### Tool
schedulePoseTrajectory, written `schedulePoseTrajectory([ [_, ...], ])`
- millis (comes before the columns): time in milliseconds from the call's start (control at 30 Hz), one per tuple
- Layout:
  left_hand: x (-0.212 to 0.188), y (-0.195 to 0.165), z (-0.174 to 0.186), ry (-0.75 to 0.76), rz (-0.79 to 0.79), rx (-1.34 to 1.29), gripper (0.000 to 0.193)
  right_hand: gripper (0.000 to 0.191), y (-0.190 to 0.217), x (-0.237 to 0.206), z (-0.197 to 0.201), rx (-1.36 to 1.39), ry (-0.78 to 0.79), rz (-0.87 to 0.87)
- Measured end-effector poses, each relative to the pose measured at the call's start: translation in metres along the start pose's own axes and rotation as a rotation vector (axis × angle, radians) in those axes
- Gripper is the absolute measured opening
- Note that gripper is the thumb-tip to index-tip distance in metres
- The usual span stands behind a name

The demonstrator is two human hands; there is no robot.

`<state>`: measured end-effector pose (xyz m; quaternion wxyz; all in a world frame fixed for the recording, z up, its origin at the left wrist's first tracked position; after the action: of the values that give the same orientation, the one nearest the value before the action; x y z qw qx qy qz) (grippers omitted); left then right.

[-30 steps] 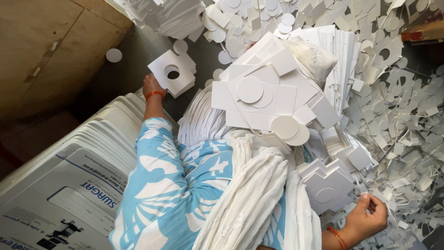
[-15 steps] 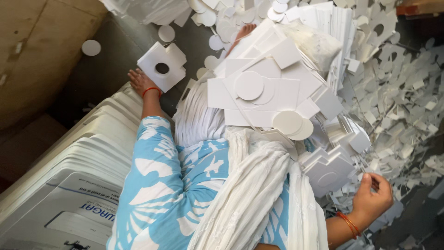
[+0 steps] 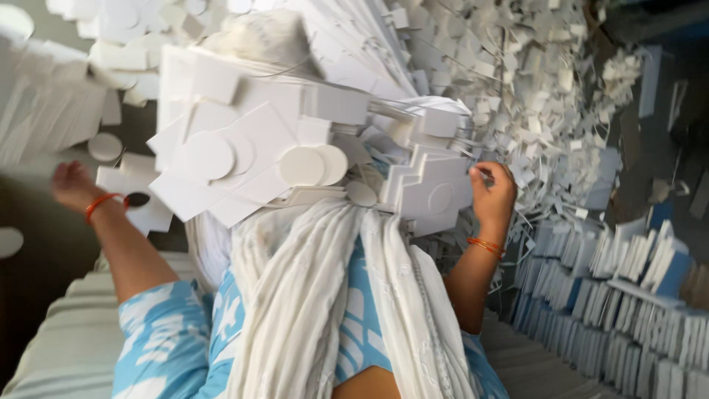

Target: The person sits on the floor and sorts through stacks of white paper cutouts with circular holes. They pick up sheets, separate them, and place them into piles while surrounded by loose paper pieces.

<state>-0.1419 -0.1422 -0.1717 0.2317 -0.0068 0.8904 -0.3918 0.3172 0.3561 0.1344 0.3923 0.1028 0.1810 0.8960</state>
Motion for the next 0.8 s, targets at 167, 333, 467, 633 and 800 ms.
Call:
schedulePoseTrajectory([
  [167,0.004,-0.032,-0.037,-0.071,0.211,0.358,0.026,0.045,-0.054,-0.028,-0.017,-0.031,0.000,-0.171],
  [333,-0.063,-0.032,-0.121,0.346,-0.018,0.793,0.029,0.064,-0.074,-0.045,-0.051,0.114,0.061,-0.310],
  [467,-0.200,-0.052,-0.181,1.029,-0.420,0.707,0.035,0.067,-0.078,-0.048,-0.073,0.172,0.025,-0.349],
  [633,-0.326,0.039,-0.242,1.897,-0.376,1.269,0.085,0.078,-0.096,-0.046,-0.089,0.392,0.052,-0.351],
  [800,-0.354,0.140,-0.216,1.549,0.536,1.215,0.093,0.072,-0.096,-0.045,-0.108,0.535,0.087,-0.414],
])
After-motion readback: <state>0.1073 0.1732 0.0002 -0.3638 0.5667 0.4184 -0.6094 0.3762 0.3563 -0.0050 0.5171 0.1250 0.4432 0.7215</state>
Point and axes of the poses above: each hand's wrist, its own x-axis towards the middle knuckle, its own z-axis out of the back of the hand, y = z × x, the point moved 1 cm from there along x, towards the middle knuckle, and after that the axes turned 8 degrees about y, right-handed, at the moved point
